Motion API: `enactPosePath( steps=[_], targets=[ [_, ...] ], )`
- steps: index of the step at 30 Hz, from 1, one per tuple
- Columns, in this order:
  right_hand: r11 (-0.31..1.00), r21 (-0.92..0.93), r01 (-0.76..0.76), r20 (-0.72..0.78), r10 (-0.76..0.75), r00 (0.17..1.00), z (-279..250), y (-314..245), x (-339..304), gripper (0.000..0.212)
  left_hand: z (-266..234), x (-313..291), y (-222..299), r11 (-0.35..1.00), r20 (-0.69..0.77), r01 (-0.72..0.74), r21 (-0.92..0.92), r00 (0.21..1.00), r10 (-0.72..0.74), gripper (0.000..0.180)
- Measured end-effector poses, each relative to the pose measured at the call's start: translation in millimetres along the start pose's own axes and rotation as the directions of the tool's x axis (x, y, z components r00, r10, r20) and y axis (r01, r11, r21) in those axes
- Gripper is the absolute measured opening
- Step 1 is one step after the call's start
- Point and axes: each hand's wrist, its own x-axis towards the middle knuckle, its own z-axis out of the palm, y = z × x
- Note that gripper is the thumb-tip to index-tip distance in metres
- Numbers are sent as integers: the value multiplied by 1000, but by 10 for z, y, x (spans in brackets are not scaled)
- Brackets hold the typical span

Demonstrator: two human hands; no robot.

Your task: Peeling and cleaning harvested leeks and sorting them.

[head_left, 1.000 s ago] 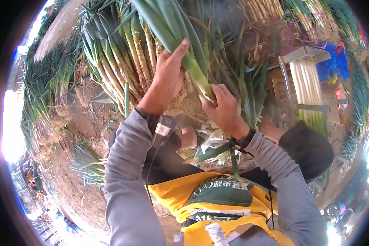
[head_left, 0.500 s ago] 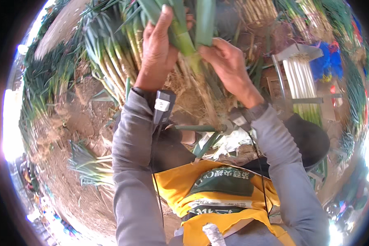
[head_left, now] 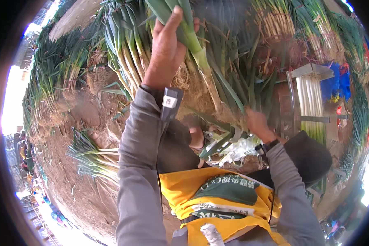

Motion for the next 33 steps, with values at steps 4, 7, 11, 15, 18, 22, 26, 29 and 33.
enactPosePath(
  steps=[4, 7, 11, 15, 18, 22, 26, 29, 33],
  targets=[
    [979, -201, 43, -173, -79, 982, 382, 385, -101, 10, -107, 70, 62, 996, -16, -77, -55, 997, 76, 31],
    [983, -180, -46, -24, 42, 999, 468, 482, -266, 7, -158, 49, 97, 994, -44, -55, -98, 998, 51, 32],
    [981, -185, -58, 10, 61, 998, 200, 585, -66, 10, -212, 34, 97, 997, -96, -32, -77, 995, 25, 34],
    [845, 501, 184, -338, -5, 941, -661, -349, 101, 36, -220, 42, 192, 995, -99, -84, -48, 992, 79, 33],
    [246, 911, 332, -327, -64, 943, -1300, -1034, 518, 37, 77, 57, 14, 995, -119, -58, -86, 992, 48, 35],
    [460, 704, 541, -495, -229, 838, -1747, -1551, 930, 22, 152, 110, -195, 996, -21, -25, -90, 1000, 23, 36],
    [541, 670, 509, -448, -252, 858, -1755, -1654, 817, 8, 192, 93, -233, 994, -34, -84, -73, 996, 82, 36],
    [593, 301, 747, -463, -593, 658, -1561, -1679, 647, 14, 87, 121, -215, 995, -3, -99, -34, 995, 99, 45],
    [572, 512, 641, -160, -670, 725, -1084, -1367, 265, 10, 4, 129, -59, 996, -85, -73, -48, 994, 69, 46]
  ],
)
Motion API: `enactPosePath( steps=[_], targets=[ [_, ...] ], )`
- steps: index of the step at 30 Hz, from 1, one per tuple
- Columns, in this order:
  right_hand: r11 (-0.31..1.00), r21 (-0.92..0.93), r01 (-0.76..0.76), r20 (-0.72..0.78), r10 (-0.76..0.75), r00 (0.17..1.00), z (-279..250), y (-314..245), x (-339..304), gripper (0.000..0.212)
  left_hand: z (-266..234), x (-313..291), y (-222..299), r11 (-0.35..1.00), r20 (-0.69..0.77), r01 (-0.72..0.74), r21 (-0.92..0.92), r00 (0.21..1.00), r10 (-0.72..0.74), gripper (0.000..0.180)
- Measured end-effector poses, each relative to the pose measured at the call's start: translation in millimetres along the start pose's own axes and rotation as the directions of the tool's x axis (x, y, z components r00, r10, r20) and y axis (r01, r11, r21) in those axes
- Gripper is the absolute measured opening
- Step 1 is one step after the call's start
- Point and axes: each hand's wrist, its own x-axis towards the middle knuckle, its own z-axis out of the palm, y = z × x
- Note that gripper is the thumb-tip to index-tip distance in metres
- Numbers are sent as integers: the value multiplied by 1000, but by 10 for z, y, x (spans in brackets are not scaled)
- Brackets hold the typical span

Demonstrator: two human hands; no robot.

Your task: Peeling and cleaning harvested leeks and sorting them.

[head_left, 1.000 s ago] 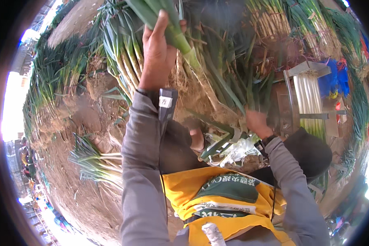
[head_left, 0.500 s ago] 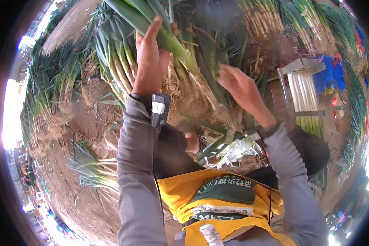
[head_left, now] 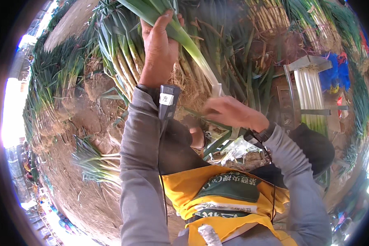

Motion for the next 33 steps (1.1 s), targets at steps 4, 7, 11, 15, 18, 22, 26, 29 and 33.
enactPosePath(
  steps=[4, 7, 11, 15, 18, 22, 26, 29, 33],
  targets=[
    [876, -175, -449, 302, 481, 823, 510, 1311, -1380, 15, 44, 91, 19, 998, 24, -51, -20, 998, 52, 45],
    [794, -359, -491, 599, 599, 531, 616, 1296, -1614, 12, 94, -67, -11, 999, -56, -31, 37, 998, 33, 45],
    [986, -24, -163, -384, 141, 913, -1, 343, -559, 24, -80, -73, 57, 999, -83, -27, 25, 996, 29, 44],
    [916, -400, -4, -582, -250, 773, -650, -87, 405, 40, 190, -142, -154, 982, -18, 175, 66, 985, -174, 38],
    [887, -462, -4, -563, -289, 774, -761, -10, 677, 42, 265, -158, -252, 967, 137, 241, 85, 958, -251, 35],
    [985, 168, -30, -614, 129, 778, -809, 9, 679, 41, 239, -132, -243, 970, 218, 241, 24, 946, -240, 41],
    [925, 369, 91, -563, 145, 814, -977, -65, 632, 32, 442, -295, -405, 957, 270, 288, 47, 918, -290, 43],
    [916, 393, 80, -545, 162, 823, -999, -62, 679, 35, 424, -281, -458, 964, 295, 264, -5, 922, -251, 40],
    [935, 354, 19, -536, 187, 823, -1061, -179, 674, 32, 445, -261, -467, 978, 264, 207, -31, 945, -192, 33]
  ],
)
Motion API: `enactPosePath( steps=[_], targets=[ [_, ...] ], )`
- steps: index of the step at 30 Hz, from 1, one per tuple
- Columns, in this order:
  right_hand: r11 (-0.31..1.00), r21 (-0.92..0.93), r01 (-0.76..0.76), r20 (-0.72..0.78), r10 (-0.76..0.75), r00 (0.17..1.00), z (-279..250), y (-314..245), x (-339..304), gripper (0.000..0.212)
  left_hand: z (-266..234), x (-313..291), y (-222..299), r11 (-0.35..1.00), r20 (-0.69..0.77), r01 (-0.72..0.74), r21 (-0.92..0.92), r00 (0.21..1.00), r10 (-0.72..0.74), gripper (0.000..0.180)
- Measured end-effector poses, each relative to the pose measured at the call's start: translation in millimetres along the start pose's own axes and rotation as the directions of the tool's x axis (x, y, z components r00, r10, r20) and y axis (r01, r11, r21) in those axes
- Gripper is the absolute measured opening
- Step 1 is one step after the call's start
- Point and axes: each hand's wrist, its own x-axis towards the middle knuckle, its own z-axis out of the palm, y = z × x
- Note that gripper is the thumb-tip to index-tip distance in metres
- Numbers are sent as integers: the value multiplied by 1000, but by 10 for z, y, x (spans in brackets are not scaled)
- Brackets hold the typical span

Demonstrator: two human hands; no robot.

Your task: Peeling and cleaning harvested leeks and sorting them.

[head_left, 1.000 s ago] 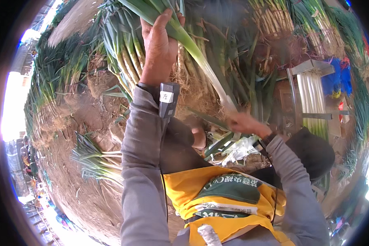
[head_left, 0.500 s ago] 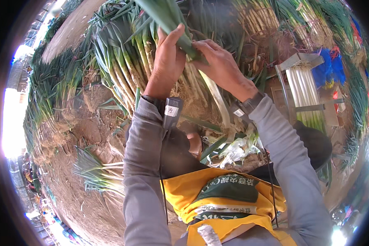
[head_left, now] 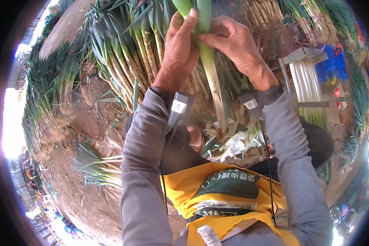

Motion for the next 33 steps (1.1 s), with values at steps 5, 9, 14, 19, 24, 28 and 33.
enactPosePath(
  steps=[5, 9, 14, 19, 24, 28, 33],
  targets=[
    [997, -70, 17, 217, -2, 976, 195, -74, -376, 29, -241, 138, 50, 993, -145, -70, 98, 986, 84, 41],
    [994, 43, -101, 20, 100, 995, -116, 46, -617, 26, -394, 166, 189, 991, -240, -62, 117, 967, 89, 27],
    [860, -227, -458, 37, 477, 878, -557, 655, -1524, 35, -594, 43, 479, 975, -281, -193, 109, 935, 216, 31],
    [477, -854, -208, 57, 483, 874, -823, 1946, -2474, 36, -609, 44, 430, 966, -271, -223, 133, 929, 251, 30],
    [871, -471, 142, 23, -149, 989, 6, 608, -910, 33, -475, 17, 309, 993, -215, -114, 16, 970, 115, 31],
    [884, -406, 233, -13, -260, 965, 297, 271, -134, 36, -429, 58, 82, 996, -82, -27, -86, 996, 20, 31],
    [999, 32, 28, -43, -26, 999, 240, 345, 39, 29, -295, 60, 103, 999, -22, -38, -35, 999, 37, 35]
  ],
)
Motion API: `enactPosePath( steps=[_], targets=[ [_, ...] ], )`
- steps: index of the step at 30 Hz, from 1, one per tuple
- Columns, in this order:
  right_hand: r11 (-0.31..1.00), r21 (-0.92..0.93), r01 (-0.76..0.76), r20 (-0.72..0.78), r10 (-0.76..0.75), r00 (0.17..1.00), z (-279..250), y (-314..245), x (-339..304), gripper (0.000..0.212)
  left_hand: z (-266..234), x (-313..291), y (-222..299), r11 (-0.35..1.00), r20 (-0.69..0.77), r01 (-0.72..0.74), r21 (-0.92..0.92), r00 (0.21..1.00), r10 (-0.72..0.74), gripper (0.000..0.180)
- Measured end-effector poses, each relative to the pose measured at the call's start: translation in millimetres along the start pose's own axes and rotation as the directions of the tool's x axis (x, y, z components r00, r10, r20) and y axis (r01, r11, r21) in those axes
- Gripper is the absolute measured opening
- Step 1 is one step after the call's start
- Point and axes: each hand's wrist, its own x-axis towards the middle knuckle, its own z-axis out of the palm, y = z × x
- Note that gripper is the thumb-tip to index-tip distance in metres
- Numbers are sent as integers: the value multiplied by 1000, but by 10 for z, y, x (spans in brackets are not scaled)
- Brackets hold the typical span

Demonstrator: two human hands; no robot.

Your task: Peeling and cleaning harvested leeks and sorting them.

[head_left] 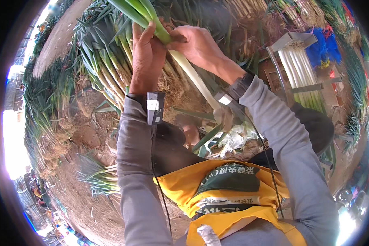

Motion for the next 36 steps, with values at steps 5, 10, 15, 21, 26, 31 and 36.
enactPosePath(
  steps=[5, 10, 15, 21, 26, 31, 36],
  targets=[
    [913, -406, 46, 0, -50, 999, 72, -188, 10, 25, -177, 34, 85, 998, 11, 17, 56, 1000, -17, 32],
    [732, -588, 345, 116, -346, 931, 156, -207, -210, 18, -35, -29, 71, 998, -40, -28, 52, 999, 30, 38],
    [977, -148, 157, 250, -117, 961, -33, -311, -304, 10, 172, -102, 198, 955, -156, -93, 283, 978, 141, 49],
    [988, -7, -157, 544, 136, 828, -220, -312, -796, 17, -185, 123, 375, 932, -105, -222, 287, 959, 261, 40],
    [908, -103, -405, 605, 380, 700, -426, -272, -1262, 20, -368, 368, 500, 870, -273, -292, 397, 868, 416, 28],
    [640, -767, -51, 445, 587, 676, -536, 311, -1909, 25, -922, 580, 578, 903, -369, -269, 335, 844, 389, 18],
    [803, -496, -330, 364, 538, 760, -443, 544, -1878, 32, -1128, 613, 502, 894, -363, -191, 405, 864, 349, 34]
  ],
)
